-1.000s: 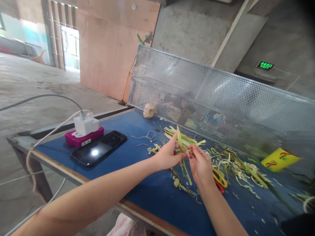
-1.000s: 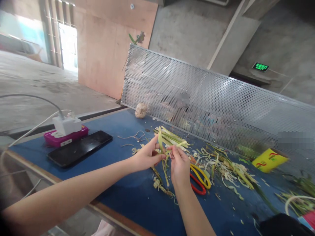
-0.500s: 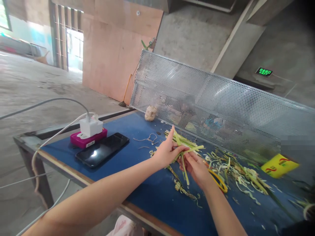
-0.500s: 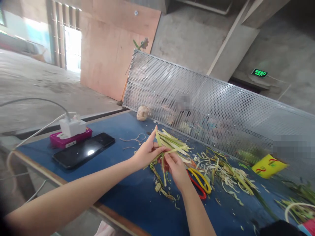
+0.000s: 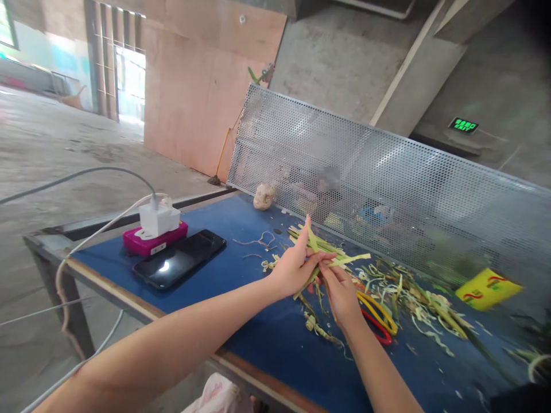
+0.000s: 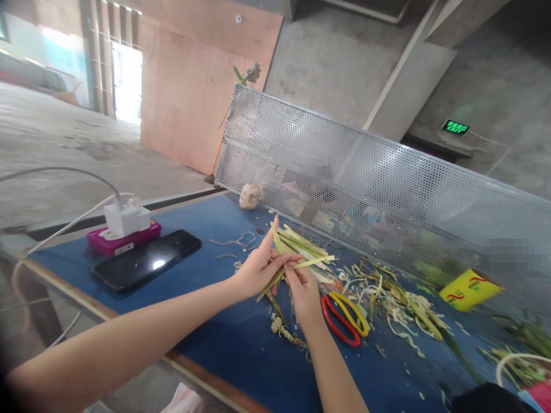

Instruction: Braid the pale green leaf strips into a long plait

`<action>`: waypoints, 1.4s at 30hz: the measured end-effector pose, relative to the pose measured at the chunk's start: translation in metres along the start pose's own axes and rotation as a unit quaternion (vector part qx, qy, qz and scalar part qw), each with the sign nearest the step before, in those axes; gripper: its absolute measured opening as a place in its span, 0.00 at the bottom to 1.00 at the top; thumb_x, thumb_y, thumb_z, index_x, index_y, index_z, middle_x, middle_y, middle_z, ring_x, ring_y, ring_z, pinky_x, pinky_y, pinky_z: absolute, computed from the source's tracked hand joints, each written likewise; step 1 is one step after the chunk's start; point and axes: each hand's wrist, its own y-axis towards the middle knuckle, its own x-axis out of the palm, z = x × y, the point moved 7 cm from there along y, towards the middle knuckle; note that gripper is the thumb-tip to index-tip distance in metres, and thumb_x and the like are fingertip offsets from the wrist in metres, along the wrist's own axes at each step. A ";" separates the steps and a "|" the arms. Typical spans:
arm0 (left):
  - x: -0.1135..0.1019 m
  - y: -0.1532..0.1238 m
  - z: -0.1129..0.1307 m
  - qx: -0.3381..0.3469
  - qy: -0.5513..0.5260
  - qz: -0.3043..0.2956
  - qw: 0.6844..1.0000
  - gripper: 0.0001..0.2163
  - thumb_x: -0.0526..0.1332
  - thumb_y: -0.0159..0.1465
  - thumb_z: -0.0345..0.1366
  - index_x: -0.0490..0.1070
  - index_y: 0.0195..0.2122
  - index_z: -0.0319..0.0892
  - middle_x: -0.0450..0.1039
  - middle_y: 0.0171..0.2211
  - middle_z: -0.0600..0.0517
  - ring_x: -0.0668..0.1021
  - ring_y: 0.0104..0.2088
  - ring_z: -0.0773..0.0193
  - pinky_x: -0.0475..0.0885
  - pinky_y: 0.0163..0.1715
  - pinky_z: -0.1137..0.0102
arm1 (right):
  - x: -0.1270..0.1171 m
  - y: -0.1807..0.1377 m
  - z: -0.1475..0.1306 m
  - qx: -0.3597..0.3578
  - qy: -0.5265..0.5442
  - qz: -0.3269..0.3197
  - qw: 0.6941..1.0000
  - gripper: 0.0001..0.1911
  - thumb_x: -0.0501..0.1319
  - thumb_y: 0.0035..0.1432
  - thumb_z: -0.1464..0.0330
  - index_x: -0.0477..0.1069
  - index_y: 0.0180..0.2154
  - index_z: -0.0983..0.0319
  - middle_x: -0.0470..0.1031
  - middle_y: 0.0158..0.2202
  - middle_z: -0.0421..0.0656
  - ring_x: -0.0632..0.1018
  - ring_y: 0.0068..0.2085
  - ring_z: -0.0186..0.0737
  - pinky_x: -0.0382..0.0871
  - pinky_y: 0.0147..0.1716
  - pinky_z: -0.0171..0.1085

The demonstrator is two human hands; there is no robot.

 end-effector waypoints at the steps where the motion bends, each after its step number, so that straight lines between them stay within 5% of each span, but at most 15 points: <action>1: -0.001 0.000 -0.001 -0.002 -0.010 0.006 1.000 0.35 0.50 0.62 0.37 0.20 0.60 0.50 0.74 0.41 0.45 0.71 0.14 0.73 0.69 0.17 0.76 | 0.002 0.000 0.003 0.014 0.009 -0.002 1.000 0.14 0.61 0.47 0.58 0.72 0.22 0.62 0.64 0.15 0.36 0.61 0.18 0.31 0.56 0.21 0.34; 8: -0.011 0.002 -0.014 -0.009 -0.038 0.057 0.998 0.37 0.52 0.61 0.38 0.20 0.60 0.51 0.74 0.38 0.47 0.75 0.19 0.70 0.71 0.21 0.74 | 0.004 0.001 0.009 0.040 0.009 0.020 0.999 0.13 0.62 0.44 0.59 0.74 0.26 0.62 0.68 0.19 0.38 0.63 0.21 0.33 0.56 0.20 0.34; 12: -0.011 0.006 -0.028 -0.060 -0.088 0.057 0.993 0.36 0.53 0.61 0.36 0.26 0.61 0.50 0.74 0.38 0.46 0.74 0.17 0.71 0.66 0.15 0.78 | 0.003 0.001 0.013 0.050 -0.012 -0.002 0.999 0.14 0.62 0.46 0.58 0.72 0.23 0.62 0.64 0.17 0.37 0.62 0.20 0.32 0.55 0.20 0.33; 18: -0.011 0.011 -0.040 -0.133 -0.157 0.059 0.977 0.37 0.63 0.53 0.30 0.42 0.59 0.44 0.71 0.44 0.41 0.76 0.23 0.70 0.67 0.17 0.78 | 0.005 -0.001 0.009 0.100 0.053 -0.074 0.991 0.19 0.64 0.44 0.59 0.70 0.39 0.60 0.64 0.17 0.36 0.62 0.18 0.31 0.55 0.16 0.31; 22: -0.010 0.010 -0.036 -0.146 -0.172 0.018 0.974 0.37 0.67 0.48 0.30 0.48 0.57 0.39 0.70 0.45 0.39 0.77 0.26 0.69 0.64 0.16 0.80 | -0.005 0.003 0.001 0.102 0.018 -0.066 0.992 0.18 0.67 0.41 0.63 0.70 0.37 0.61 0.72 0.22 0.39 0.67 0.20 0.31 0.54 0.16 0.29; 27: 0.000 0.010 -0.033 -0.171 -0.236 -0.060 0.955 0.23 0.66 0.49 0.33 0.64 0.46 0.37 0.75 0.38 0.43 0.78 0.26 0.66 0.67 0.20 0.79 | -0.015 0.008 -0.004 0.086 0.041 -0.030 0.995 0.18 0.68 0.38 0.64 0.71 0.34 0.63 0.70 0.20 0.38 0.65 0.18 0.29 0.53 0.16 0.29; 32: 0.001 0.008 -0.039 -0.218 -0.248 -0.035 0.943 0.29 0.62 0.54 0.33 0.52 0.56 0.41 0.70 0.45 0.40 0.78 0.23 0.67 0.70 0.20 0.76 | -0.021 0.008 0.002 0.095 0.153 0.009 0.984 0.12 0.68 0.39 0.64 0.72 0.29 0.61 0.69 0.20 0.37 0.66 0.20 0.30 0.63 0.21 0.33; 35: -0.002 0.010 -0.037 -0.192 -0.186 -0.028 0.963 0.36 0.64 0.51 0.28 0.48 0.58 0.41 0.69 0.47 0.38 0.77 0.22 0.68 0.68 0.16 0.78 | -0.019 0.007 0.005 0.115 0.191 -0.001 0.975 0.12 0.68 0.38 0.65 0.71 0.29 0.59 0.71 0.23 0.38 0.69 0.22 0.32 0.65 0.23 0.35; 42: -0.017 0.011 -0.018 -0.056 0.000 0.036 0.998 0.30 0.60 0.52 0.26 0.53 0.56 0.40 0.75 0.34 0.47 0.74 0.17 0.72 0.69 0.19 0.75 | -0.018 0.006 0.005 0.136 0.161 0.004 0.978 0.13 0.69 0.36 0.66 0.72 0.29 0.61 0.70 0.22 0.37 0.69 0.22 0.30 0.64 0.20 0.31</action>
